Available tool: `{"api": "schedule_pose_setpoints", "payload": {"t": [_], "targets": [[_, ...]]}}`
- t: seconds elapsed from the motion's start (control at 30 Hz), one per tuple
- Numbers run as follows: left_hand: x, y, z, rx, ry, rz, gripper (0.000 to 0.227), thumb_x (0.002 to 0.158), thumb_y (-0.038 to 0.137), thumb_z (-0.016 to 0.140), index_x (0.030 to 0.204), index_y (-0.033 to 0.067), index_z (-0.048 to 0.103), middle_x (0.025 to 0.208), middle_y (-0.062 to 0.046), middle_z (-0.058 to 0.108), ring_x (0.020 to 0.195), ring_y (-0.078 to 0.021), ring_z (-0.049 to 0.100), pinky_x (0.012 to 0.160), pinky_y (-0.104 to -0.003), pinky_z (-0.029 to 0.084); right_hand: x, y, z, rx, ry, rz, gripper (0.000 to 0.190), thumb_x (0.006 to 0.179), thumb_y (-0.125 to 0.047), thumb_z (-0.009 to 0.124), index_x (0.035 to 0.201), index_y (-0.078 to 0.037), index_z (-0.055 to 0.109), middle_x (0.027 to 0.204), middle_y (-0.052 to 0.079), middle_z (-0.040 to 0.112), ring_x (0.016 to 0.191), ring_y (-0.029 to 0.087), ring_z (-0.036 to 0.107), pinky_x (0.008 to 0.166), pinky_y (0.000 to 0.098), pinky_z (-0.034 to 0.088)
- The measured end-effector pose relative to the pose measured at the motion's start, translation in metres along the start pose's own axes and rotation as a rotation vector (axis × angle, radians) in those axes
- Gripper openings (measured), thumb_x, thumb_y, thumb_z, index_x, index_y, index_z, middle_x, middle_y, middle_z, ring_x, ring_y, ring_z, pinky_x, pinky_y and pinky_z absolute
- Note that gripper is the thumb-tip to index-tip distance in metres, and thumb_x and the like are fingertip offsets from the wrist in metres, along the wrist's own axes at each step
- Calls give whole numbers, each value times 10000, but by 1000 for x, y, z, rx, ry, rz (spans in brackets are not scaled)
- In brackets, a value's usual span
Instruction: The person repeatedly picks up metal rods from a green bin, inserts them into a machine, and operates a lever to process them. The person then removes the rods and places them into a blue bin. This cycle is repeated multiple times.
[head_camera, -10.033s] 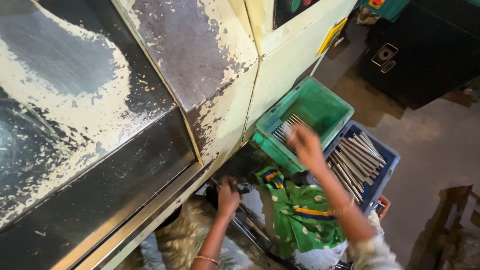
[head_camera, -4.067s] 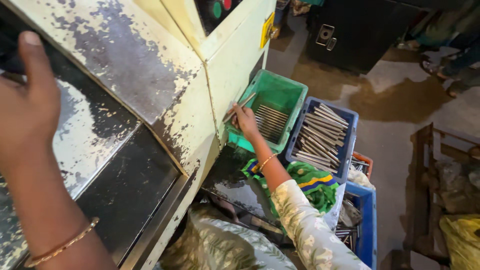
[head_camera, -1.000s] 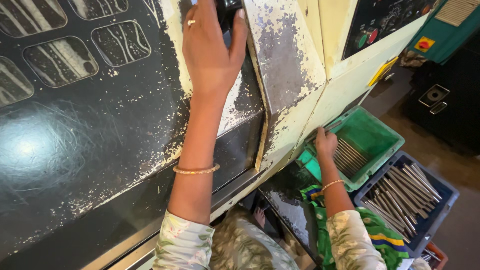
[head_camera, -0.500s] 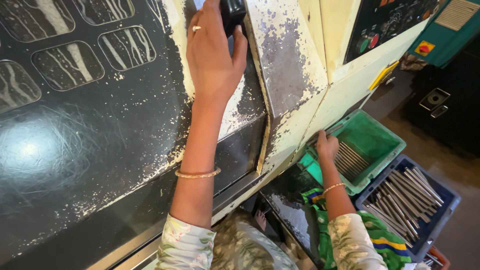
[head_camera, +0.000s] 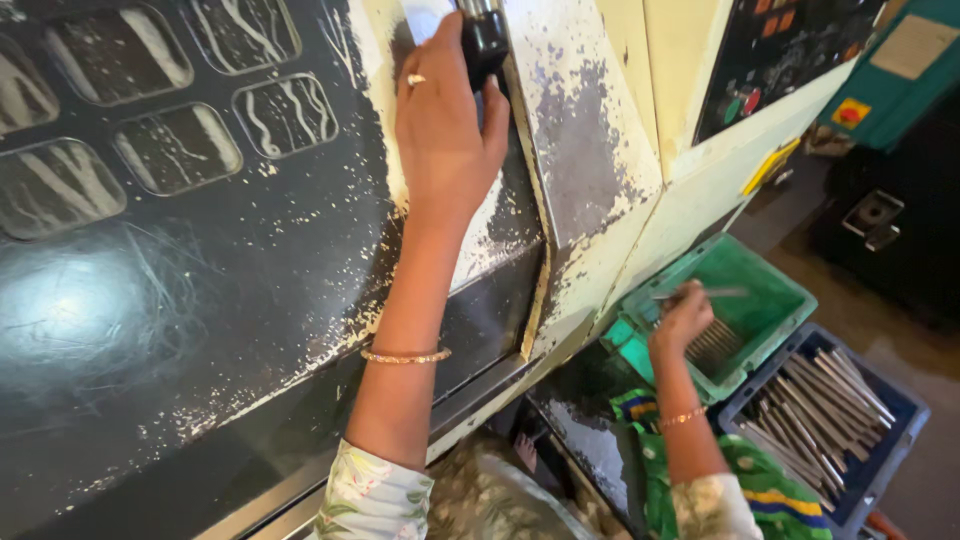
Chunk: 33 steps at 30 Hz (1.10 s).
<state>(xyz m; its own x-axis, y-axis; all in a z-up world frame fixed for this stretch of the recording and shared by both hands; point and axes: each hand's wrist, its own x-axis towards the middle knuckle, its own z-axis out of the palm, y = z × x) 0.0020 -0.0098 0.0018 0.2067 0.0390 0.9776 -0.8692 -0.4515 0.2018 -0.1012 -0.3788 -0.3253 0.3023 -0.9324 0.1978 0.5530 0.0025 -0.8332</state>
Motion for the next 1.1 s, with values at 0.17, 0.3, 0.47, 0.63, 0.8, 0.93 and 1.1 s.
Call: {"api": "schedule_pose_setpoints", "payload": {"t": [0.17, 0.3, 0.47, 0.63, 0.8, 0.93, 1.1], "targets": [[1, 2, -1, -18, -14, -26, 533, 984, 84, 687, 1447, 19, 433, 1106, -162, 697, 1144, -376, 631, 1098, -476, 476, -56, -105, 72, 237, -91, -200, 333, 1063, -367, 596, 854, -108, 580, 644, -18, 530, 506, 75, 476, 454, 228, 321], [4, 4, -3, 2, -22, -20, 542, 973, 83, 691, 1442, 6, 429, 1118, -184, 684, 1143, -395, 623, 1099, -492, 468, -76, -175, 159, 573, -384, -243, 279, 1069, -351, 639, 966, -98, 584, 738, 6, 564, 562, 99, 483, 505, 248, 332], [6, 7, -6, -3, -18, -4, 547, 959, 70, 686, 1433, -8, 425, 1173, -203, 646, 1123, -415, 611, 1080, -493, 474, -86, -207, 259, 691, -502, -118, 318, 1071, -374, 629, 971, -76, 580, 741, -7, 532, 569, 86, 459, 494, 236, 325], [8, 6, -7, -1, -43, -23, 542, 951, 58, 686, 1426, -28, 439, 1165, -210, 621, 1120, -445, 605, 1049, -499, 487, -94, -201, 270, 635, -515, -192, 324, 1067, -378, 643, 979, -73, 580, 734, 27, 536, 598, 111, 502, 502, 246, 353], [2, 4, -2, 24, -12, -1, 555, 953, 51, 686, 1437, -31, 429, 1257, -214, 620, 1197, -463, 586, 1075, -501, 475, -86, -191, 261, 770, -448, -121, 287, 1076, -313, 640, 986, -47, 578, 781, 29, 548, 609, 114, 526, 512, 253, 375], [0, 2, -3, 12, -21, 18, 551, 975, 35, 675, 1457, -29, 416, 1271, -206, 616, 1222, -443, 587, 1128, -506, 464, -86, -190, 265, 628, -461, -193, 230, 1067, -241, 671, 991, -35, 602, 853, 61, 615, 619, 116, 577, 501, 247, 415], [0, 3, -4, 13, -36, 5, 560, 973, 29, 669, 1464, -27, 407, 1235, -213, 619, 1196, -433, 601, 1156, -504, 446, -93, -194, 265, 532, -507, -230, 169, 1049, -185, 688, 1002, -47, 602, 942, 68, 651, 667, 120, 621, 524, 244, 465]]}}
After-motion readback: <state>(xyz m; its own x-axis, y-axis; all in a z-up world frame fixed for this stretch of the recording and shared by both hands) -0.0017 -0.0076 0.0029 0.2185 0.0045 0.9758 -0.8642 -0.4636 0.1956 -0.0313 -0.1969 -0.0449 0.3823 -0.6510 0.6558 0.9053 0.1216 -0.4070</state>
